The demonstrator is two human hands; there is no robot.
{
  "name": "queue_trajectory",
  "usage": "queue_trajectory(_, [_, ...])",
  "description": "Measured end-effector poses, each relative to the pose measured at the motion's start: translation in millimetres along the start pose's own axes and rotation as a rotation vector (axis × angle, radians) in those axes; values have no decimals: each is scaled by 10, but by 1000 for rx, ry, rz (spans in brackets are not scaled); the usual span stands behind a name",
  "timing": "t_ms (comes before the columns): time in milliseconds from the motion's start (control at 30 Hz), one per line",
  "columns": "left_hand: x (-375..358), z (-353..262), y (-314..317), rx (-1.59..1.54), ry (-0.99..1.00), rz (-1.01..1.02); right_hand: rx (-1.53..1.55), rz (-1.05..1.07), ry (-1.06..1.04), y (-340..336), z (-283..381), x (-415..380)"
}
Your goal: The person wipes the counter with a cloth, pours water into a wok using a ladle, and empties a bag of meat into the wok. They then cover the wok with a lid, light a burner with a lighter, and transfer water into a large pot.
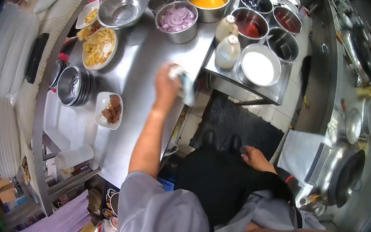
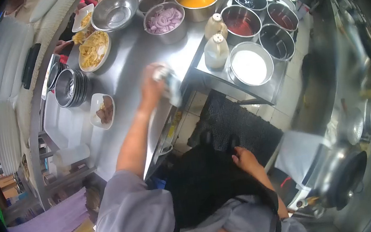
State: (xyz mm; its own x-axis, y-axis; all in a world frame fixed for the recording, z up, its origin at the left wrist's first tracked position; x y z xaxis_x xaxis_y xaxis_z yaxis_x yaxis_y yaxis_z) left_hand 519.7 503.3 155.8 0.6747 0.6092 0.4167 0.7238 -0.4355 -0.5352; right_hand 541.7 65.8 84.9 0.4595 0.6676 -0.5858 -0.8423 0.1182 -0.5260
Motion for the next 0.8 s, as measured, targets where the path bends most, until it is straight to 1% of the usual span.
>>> queue_trajectory(33, [147, 203, -148, 26, 25, -100, -42, -21, -11, 16, -10, -37])
queue_trajectory(67, [303, 375, -336, 189, 128, -89, -85, -48, -21, 25, -24, -62])
queue_trajectory(100, [428, 635, -435, 163, 36, -100, -130, -78, -35, 27, -31, -64])
queue_trajectory(133, [461, 1045, -426, 344, -113, -67, -153, -48, -14, -6, 12, -88])
queue_trajectory(167, [492, 1398, -319, 492, -350, -43, -157, -58, -28, 18, 5, -98])
queue_trajectory(233, [518, 1164, -109, 754, -274, -256, -169, -70, -60, 69, -33, -106])
queue_trajectory(300, [531, 1220, 139, 540, -107, -242, -201, -43, -95, 151, -71, -58])
queue_trajectory(367, [343, 724, 394, 416, -199, 31, -191, 0, -123, 243, -93, -88])
queue_trajectory(433, [-173, 368, 629, 341, 77, 49, -146, 23, -154, 248, -100, -71])
queue_trajectory(500, [-537, -99, 487, 269, 80, 165, -138, 17, -176, 180, -121, -70])
queue_trajectory(533, [-747, -248, 395, 321, 60, 192, -128, 14, -183, 158, -143, -112])
queue_trajectory(600, [-1116, -378, 174, 386, 67, 266, -119, -15, -129, 83, -212, -194])
queue_trajectory(633, [-1328, -288, 71, 399, 92, 313, -113, -35, -101, 46, -274, -237])
queue_trajectory(667, [-1387, -242, 34, 411, 124, 356, -74, -52, -114, 48, -409, -272])
queue_trajectory(767, [-1047, -216, 168, 271, 51, 137, -122, -92, -170, 136, -833, -333])
queue_trajectory(800, [-793, -328, 267, 290, 112, 124, -109, -80, -140, 92, -858, -392])
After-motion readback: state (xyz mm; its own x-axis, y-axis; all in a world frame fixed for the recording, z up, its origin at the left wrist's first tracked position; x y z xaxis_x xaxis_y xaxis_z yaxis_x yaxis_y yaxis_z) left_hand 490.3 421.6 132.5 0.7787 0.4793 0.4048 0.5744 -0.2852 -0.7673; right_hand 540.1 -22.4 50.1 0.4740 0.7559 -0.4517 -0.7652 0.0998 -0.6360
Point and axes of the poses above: each hand's wrist, its own x-axis towards the middle knuckle, its own y-axis out of the palm, z = x × y, the point moved 1 cm from there along x, towards the middle knuckle, and after that the axes turned 3 degrees about -x, right-handed, at the moved point
